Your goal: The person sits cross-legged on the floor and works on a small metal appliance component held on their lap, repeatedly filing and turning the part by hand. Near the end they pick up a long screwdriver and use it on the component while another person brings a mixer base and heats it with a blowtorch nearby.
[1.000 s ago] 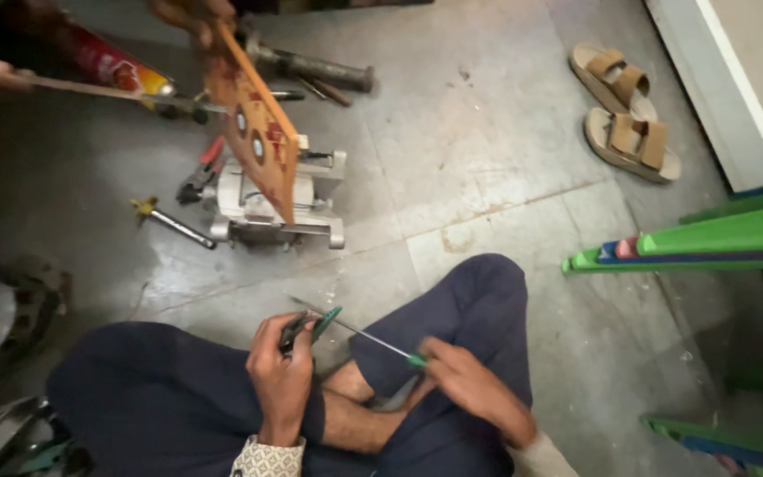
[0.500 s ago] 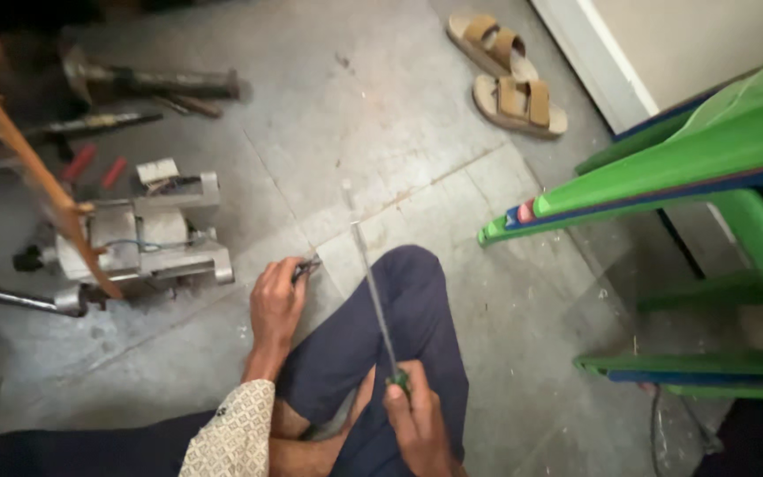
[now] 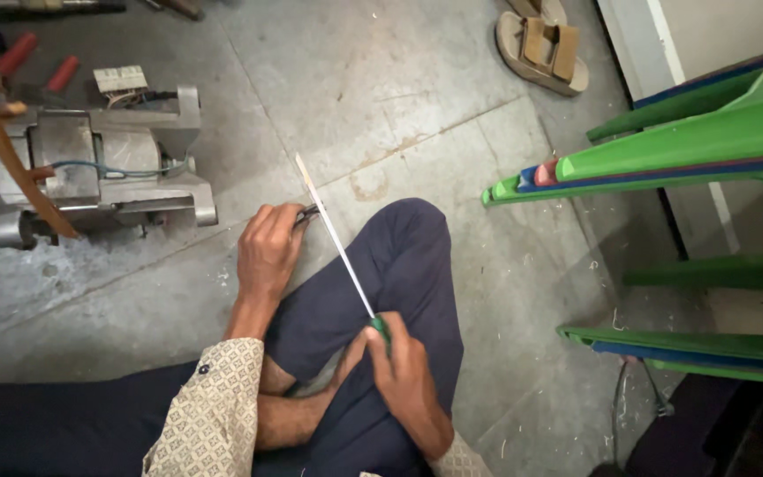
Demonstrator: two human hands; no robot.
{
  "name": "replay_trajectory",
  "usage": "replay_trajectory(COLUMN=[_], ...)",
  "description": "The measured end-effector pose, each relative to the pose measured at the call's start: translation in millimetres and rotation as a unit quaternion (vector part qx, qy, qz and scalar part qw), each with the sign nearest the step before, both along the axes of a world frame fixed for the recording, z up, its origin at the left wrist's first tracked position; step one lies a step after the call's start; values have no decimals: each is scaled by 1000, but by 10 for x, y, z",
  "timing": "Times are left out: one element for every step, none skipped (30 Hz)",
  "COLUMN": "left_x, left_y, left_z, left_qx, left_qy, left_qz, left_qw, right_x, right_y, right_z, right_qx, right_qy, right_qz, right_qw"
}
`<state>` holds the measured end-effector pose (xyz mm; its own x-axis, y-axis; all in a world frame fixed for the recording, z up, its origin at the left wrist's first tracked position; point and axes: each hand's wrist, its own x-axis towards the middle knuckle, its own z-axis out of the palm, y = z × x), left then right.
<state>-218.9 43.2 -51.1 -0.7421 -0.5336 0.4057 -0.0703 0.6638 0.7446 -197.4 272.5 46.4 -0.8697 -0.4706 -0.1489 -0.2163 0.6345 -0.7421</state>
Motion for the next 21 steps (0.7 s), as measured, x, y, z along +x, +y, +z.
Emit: replay_trajectory(left_x=[5,12,20,16,18,18,14,18,17,29,69,78,65,67,73,79,59,62,118,150,148], left_y=[-13,-15,-16,-20,-24,-23,-20,-16,-24,-20,-16,-20,-37,-34,-39,-49,-78,-84,-63,-56,-69], left_z=[2,2,-2,-7,-13,-20,-25,-33,-38,-44,-47,-52,-57,-60,-63,-66,-70,-73,-74,-78,-84], left_qx=[4,2,1,-3,-1,2,4,-3,-11,-16,-8,-2,3,3,1,-2,-5,-2,3,9,10], left_qy=[-5,1,5,12,4,-1,-7,8,22,32,19,10,8,15,23,29,34,34,28,16,11], left_qz=[5,11,12,7,5,4,3,0,0,4,10,9,7,5,5,4,4,9,11,5,-2], left_qw=[1000,1000,1000,1000,1000,1000,1000,1000,1000,999,1000,1000,1000,1000,1000,1000,999,999,1000,1000,1000], right_x=[2,11,38,48,43,27,6,5,8,6,16,5,-3,-2,-11,-14,-19,-18,11,18,3], right_y=[-6,-9,-13,-21,-40,-59,-73,-70,-62,-52,-55,-62,-76,-81,-99,-114,-128,-131,-124,-140,-179], right_z=[-3,-1,5,5,-7,-25,-42,-52,-55,-61,-72,-87,-99,-101,-110,-112,-110,-103,-87,-98,-128], right_qx=[-29,-31,-33,-36,-22,-7,7,-7,-22,-34,-32,-31,-33,-19,-7,4,-23,-46,-64,-40,-21], right_qy=[33,15,-4,-19,-24,-26,-28,-12,4,15,1,-8,-12,2,17,29,31,28,18,14,15], right_qz=[3,-13,-34,-59,-32,-3,26,7,-10,-23,-23,-29,-36,-18,2,22,-2,-21,-43,-27,-11], right_qw=[999,999,999,997,999,1000,999,1000,1000,999,999,999,999,1000,1000,999,999,998,997,999,1000])
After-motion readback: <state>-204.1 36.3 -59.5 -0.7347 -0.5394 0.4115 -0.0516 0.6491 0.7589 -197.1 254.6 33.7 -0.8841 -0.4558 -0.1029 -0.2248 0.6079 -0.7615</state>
